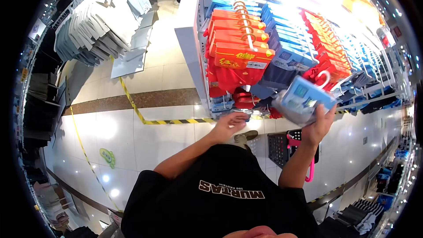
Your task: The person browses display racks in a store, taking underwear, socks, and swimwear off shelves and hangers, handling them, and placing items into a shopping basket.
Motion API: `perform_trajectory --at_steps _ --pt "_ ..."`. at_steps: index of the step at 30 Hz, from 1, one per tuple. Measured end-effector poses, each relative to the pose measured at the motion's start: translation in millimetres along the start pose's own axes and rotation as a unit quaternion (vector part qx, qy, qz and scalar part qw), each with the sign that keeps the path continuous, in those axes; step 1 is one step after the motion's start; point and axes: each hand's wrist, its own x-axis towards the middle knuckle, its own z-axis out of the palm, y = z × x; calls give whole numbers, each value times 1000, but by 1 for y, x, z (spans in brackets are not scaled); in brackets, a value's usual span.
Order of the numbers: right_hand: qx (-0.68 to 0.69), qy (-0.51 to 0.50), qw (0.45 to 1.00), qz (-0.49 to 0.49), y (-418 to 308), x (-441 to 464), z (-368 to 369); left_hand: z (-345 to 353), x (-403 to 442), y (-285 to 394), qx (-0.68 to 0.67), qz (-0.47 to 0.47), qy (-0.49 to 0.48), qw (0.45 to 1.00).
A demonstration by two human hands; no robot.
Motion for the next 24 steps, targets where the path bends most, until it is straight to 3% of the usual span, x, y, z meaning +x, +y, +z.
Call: perform_trajectory --at_steps 3,4,6,7,9,12,13,16,18,22,24 --pt "-124 -10 992 30 26 -23 -9 18 6 38 -27 38 -122 991" --pt "-134 2 990 30 36 -32 -6 28 5 35 -63 41 -111 991" --pt "-60 13 992 115 58 -55 -16 32 7 31 -76 -51 -146 985" --pt "-60 32 989 128 63 -64 -18 34 7 29 -21 -70 -127 989" --pt "-65 61 984 157 63 -76 -14 35 5 21 -70 -80 -130 986" --pt "-83 74 984 138 72 -87 -20 34 3 16 -122 -98 -115 981" --pt "-182 75 977 76 73 -90 -18 34 3 22 -155 -109 -99 977" --pt "-296 -103 939 139 77 -99 -35 32 7 30 -259 -139 -48 955" --pt "-271 -126 935 193 83 -110 -26 27 9 41 -296 -165 -17 941" --pt "-314 -205 918 127 92 -124 -5 28 10 41 -302 -151 24 941" --pt "-328 -190 920 102 92 -124 5 26 6 39 -295 -146 25 944"
